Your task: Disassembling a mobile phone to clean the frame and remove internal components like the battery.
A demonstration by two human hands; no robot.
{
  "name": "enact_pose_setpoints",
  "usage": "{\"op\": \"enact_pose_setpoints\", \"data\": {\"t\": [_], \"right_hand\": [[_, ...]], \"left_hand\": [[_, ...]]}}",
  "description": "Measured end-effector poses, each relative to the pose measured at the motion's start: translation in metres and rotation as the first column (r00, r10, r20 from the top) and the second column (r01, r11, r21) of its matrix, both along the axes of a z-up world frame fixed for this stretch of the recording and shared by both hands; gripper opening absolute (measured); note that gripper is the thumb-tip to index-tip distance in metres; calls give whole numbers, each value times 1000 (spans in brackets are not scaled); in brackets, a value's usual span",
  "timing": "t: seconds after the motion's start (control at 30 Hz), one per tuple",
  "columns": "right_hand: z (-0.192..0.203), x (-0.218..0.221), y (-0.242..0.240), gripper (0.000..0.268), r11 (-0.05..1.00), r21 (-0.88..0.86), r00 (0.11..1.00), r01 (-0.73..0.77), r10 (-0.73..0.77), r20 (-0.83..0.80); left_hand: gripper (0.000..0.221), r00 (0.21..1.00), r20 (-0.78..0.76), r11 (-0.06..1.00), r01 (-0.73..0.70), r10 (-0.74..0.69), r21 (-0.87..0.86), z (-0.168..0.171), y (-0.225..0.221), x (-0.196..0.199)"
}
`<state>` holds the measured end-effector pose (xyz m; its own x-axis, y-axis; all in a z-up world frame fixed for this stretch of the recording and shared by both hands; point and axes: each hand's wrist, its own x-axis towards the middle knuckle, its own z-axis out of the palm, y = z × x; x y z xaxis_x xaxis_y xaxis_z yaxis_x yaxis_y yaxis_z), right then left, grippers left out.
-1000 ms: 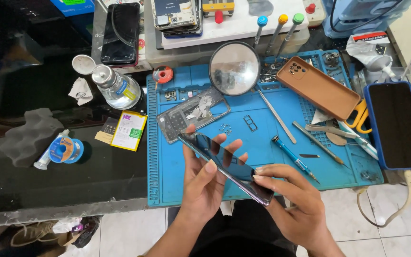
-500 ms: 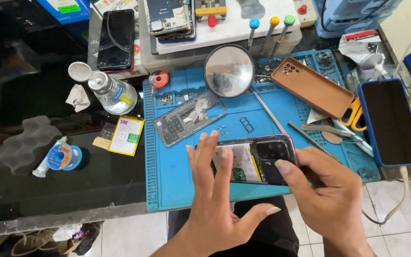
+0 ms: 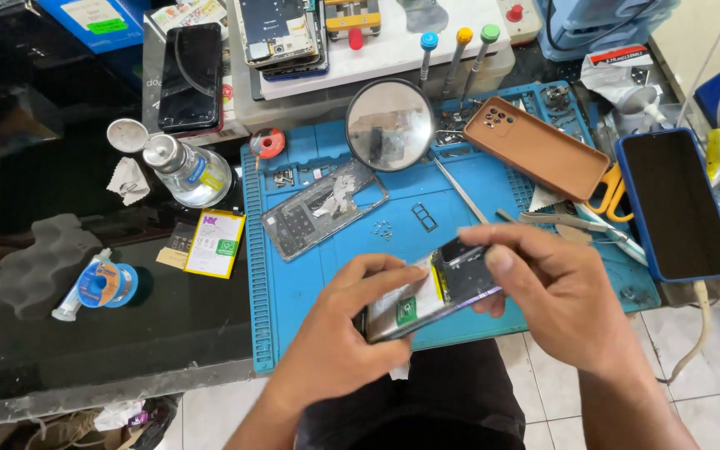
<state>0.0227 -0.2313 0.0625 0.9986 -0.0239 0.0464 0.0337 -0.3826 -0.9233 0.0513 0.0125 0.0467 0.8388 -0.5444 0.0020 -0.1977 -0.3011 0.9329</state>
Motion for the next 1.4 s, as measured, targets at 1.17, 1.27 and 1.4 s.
{"op": "enact_pose_setpoints", "data": {"t": [1.17,1.27,1.4], "right_hand": [[-61,-14,41,16,995,-100,970,-31,54,237],[-62,-13,39,15,995,-93,967,-44,66,244],[-64,-12,37,8,995,-69,959,-69,86,272]], "left_hand": [[79,924,-103,846,-378,368,-375,-14,-27,41],[80,941,-88,874,-336,326,-351,-13,-28,45],[83,955,-118,890,-296,272,-346,-13,-28,48]]}}
